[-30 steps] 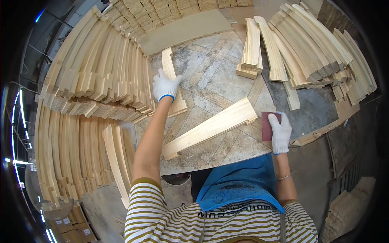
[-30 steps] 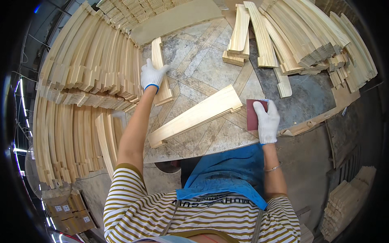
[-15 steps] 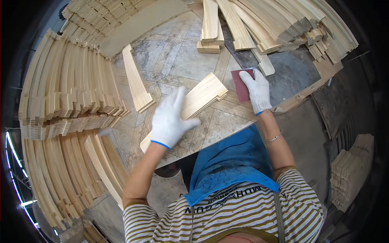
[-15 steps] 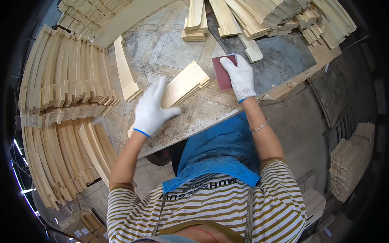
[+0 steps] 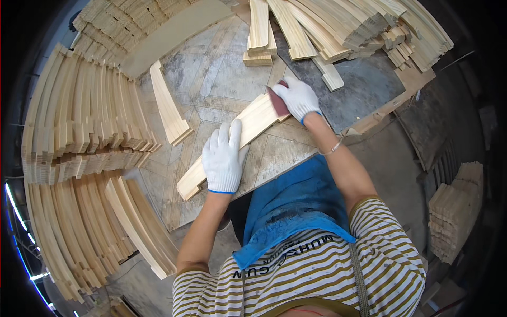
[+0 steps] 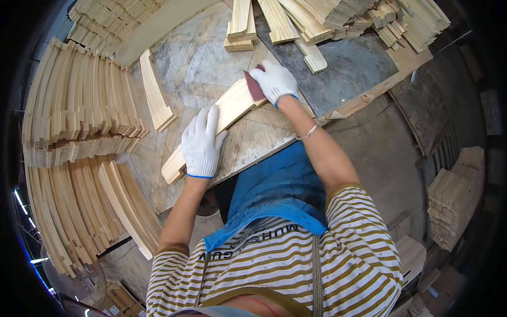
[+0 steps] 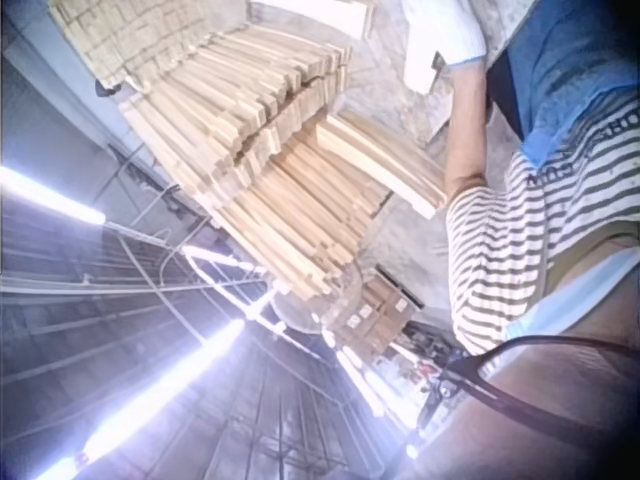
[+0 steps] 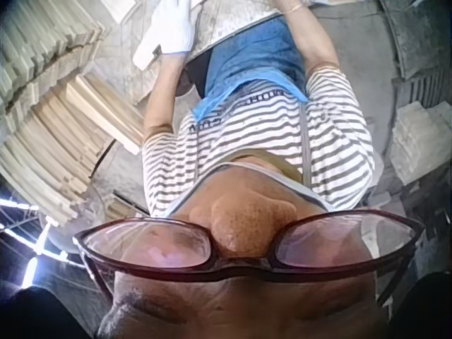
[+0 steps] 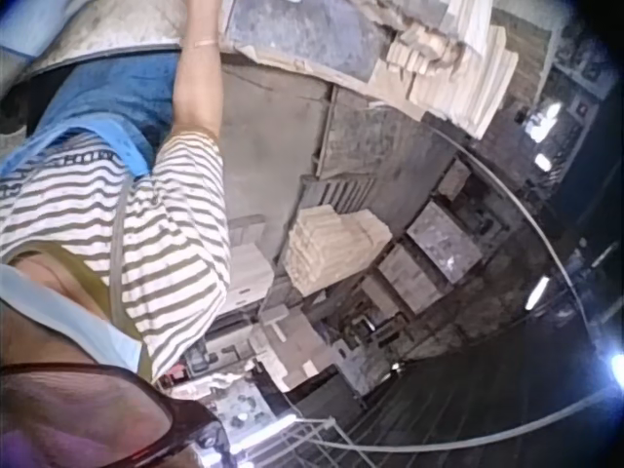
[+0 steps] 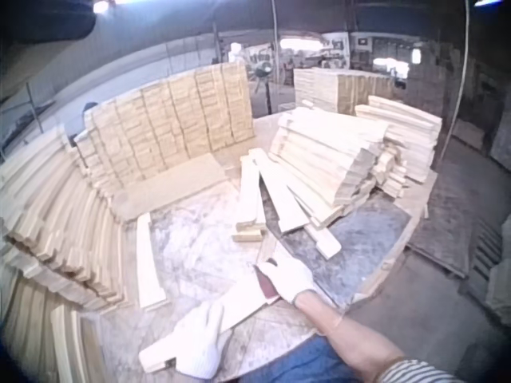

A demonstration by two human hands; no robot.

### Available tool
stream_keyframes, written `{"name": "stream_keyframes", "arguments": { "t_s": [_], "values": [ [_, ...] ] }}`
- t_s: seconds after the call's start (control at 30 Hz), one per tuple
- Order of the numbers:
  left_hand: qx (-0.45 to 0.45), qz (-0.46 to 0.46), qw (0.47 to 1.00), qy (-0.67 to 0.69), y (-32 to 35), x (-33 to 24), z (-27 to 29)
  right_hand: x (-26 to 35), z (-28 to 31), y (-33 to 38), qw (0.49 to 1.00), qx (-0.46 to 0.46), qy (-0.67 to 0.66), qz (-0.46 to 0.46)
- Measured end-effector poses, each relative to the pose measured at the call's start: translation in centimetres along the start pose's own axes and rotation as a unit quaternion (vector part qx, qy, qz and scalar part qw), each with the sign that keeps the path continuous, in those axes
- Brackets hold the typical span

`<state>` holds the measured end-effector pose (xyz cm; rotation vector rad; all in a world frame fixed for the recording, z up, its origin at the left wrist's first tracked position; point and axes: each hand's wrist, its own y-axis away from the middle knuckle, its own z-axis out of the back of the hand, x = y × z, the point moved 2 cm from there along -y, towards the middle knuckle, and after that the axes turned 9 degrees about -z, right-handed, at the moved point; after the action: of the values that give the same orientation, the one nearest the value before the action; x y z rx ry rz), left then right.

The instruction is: Sanding individual wooden furniture components manually using sandpaper.

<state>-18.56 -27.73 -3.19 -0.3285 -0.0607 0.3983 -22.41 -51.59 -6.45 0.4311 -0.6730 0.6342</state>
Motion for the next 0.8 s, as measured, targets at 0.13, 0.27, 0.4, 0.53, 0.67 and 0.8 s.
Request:
{"name": "stream_keyframes", "arguments": {
  "t_s": [0.13,0.27,0.4,0.53,0.67,0.8],
  "values": [
    [-0.001,0.003,1.000,-0.009,-0.2,-0.3,0.1,-2.7,2.2,4.9,0.999,0.018,0.026,-0.029],
    [0.020,0.001,1.000,0.006,-0.4,0.4,0.6,-3.7,3.7,6.9,0.999,0.009,-0.026,-0.021],
    [0.132,0.093,0.985,0.062,-1.8,1.5,2.7,-4.6,4.7,5.4,0.991,-0.046,-0.120,-0.040],
    [0.096,0.062,0.967,0.226,-2.7,3.9,1.6,-3.5,4.4,4.7,0.956,-0.043,-0.285,-0.056],
    [0.131,0.078,0.987,0.049,-1.8,2.8,1.4,-2.6,3.1,2.3,0.940,-0.029,-0.337,-0.054],
    [0.100,0.041,0.994,0.017,-0.7,2.2,0.6,-1.2,1.2,-0.7,0.959,-0.008,-0.280,-0.036]
  ]
}}
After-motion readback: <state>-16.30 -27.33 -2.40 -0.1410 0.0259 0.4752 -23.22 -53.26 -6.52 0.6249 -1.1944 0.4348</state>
